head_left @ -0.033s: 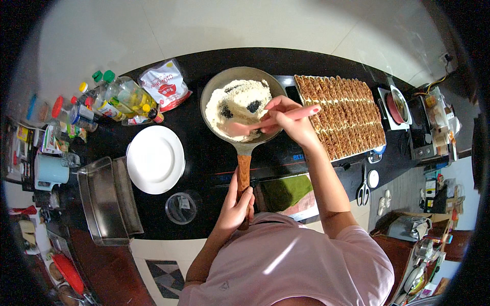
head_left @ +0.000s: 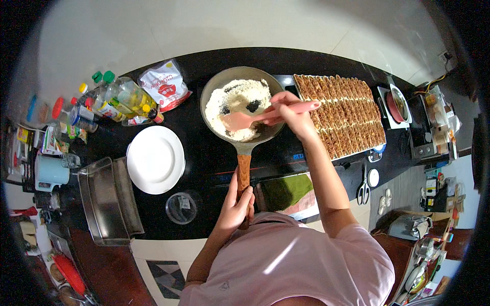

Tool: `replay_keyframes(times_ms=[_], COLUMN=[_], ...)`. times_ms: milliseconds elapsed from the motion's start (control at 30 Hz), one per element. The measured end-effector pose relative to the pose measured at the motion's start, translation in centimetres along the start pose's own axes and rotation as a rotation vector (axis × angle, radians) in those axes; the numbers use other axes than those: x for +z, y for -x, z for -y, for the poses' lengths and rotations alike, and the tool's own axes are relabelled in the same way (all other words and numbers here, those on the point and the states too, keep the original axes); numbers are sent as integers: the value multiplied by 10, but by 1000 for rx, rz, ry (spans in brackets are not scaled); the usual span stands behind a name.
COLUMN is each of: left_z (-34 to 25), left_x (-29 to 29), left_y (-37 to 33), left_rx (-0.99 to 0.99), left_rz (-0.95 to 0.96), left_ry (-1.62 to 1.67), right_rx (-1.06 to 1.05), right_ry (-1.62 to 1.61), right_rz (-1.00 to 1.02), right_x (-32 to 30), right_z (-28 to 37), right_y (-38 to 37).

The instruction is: The person stirs a white mixture in a pan with a spatula, briefly moves to a sink area to adjust items, and then returns to stirring the mixture in the pan.

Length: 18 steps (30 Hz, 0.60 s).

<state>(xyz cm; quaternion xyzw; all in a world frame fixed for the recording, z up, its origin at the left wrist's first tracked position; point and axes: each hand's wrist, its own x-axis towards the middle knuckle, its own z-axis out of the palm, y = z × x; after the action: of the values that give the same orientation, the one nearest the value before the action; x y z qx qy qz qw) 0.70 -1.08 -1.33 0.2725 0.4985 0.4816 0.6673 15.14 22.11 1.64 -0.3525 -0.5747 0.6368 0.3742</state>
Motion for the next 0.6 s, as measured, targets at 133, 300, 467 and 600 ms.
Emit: replay_keyframes(times_ms=[133, 300, 467, 600], left_z=[0, 3, 2, 3], left_x=[1, 2, 0, 0], left_y=[-1, -2, -1, -2], left_rx=[1, 32, 38, -11], left_rz=[0, -34, -16, -23], left_ry=[14, -4, -23, -1], right_rx=[-49, -83, -44, -117], right_ry=[30, 49, -40, 32], right_rz=[-213, -237, -117, -287], right_x=[-29, -18, 27, 0], right_z=[-4, 8, -8, -30], right_y=[-14, -9, -11, -36])
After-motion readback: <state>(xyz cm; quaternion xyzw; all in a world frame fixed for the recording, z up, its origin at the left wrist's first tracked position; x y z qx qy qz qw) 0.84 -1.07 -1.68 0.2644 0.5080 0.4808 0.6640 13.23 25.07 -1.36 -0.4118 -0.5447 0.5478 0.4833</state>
